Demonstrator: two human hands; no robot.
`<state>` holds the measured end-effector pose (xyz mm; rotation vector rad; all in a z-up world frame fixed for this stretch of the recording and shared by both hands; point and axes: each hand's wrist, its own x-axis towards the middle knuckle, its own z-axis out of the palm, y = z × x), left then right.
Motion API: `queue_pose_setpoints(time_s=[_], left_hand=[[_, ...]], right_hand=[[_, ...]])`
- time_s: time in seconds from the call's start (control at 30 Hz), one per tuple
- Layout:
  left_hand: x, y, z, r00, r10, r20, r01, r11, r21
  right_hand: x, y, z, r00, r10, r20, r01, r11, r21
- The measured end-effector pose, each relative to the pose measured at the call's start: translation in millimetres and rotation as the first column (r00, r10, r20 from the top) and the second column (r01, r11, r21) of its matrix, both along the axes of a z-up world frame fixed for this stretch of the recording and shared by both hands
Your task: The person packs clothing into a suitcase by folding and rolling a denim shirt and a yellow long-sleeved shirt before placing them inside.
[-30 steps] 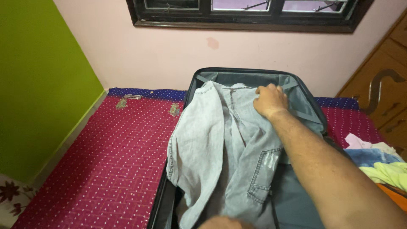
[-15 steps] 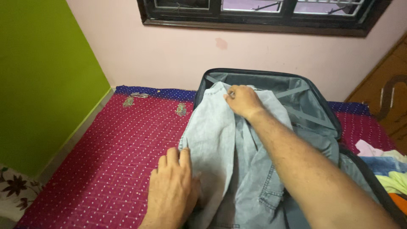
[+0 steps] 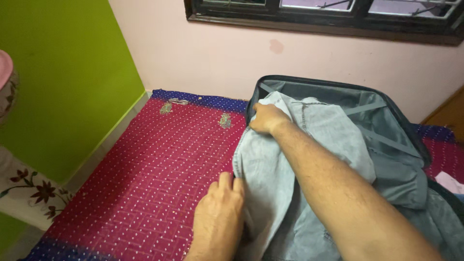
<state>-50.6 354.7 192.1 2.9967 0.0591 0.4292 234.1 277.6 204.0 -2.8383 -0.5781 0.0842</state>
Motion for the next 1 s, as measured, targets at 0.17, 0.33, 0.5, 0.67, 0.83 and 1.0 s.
queue_pose_setpoints(time_s=[0.17, 0.33, 0.5, 0.67, 0.83, 1.0], left_hand=[[7, -5, 2, 0.973, -0.065, 0.219, 0.059, 0.998, 0.037], [23, -23, 1, 0.998, -0.063, 0.002, 0.062, 0.983, -0.172], [23, -58, -6, 0.922, -0.354, 0.159, 0.381, 0.903, -0.197], [21, -77, -24, 0.842, -0.486, 0.233, 0.521, 0.845, -0.120], [21, -83, -35, 0.850, -0.485, 0.206, 0.517, 0.843, -0.148], [12, -78, -26, 0.905, -0.422, 0.061, 0.419, 0.855, -0.305]], right_hand=[[15, -5, -8, 0.990, -0.138, 0.015, 0.135, 0.980, 0.149], [46, -22, -13, 0.994, -0.103, -0.025, 0.106, 0.977, 0.185], [49, -26, -10, 0.979, -0.072, -0.193, 0.120, 0.962, 0.246], [35, -17, -1, 0.979, -0.047, -0.197, 0.069, 0.992, 0.105], [30, -6, -1, 0.999, 0.049, -0.009, -0.049, 0.997, -0.056], [37, 1, -11, 0.998, 0.047, 0.044, -0.044, 0.996, -0.077]])
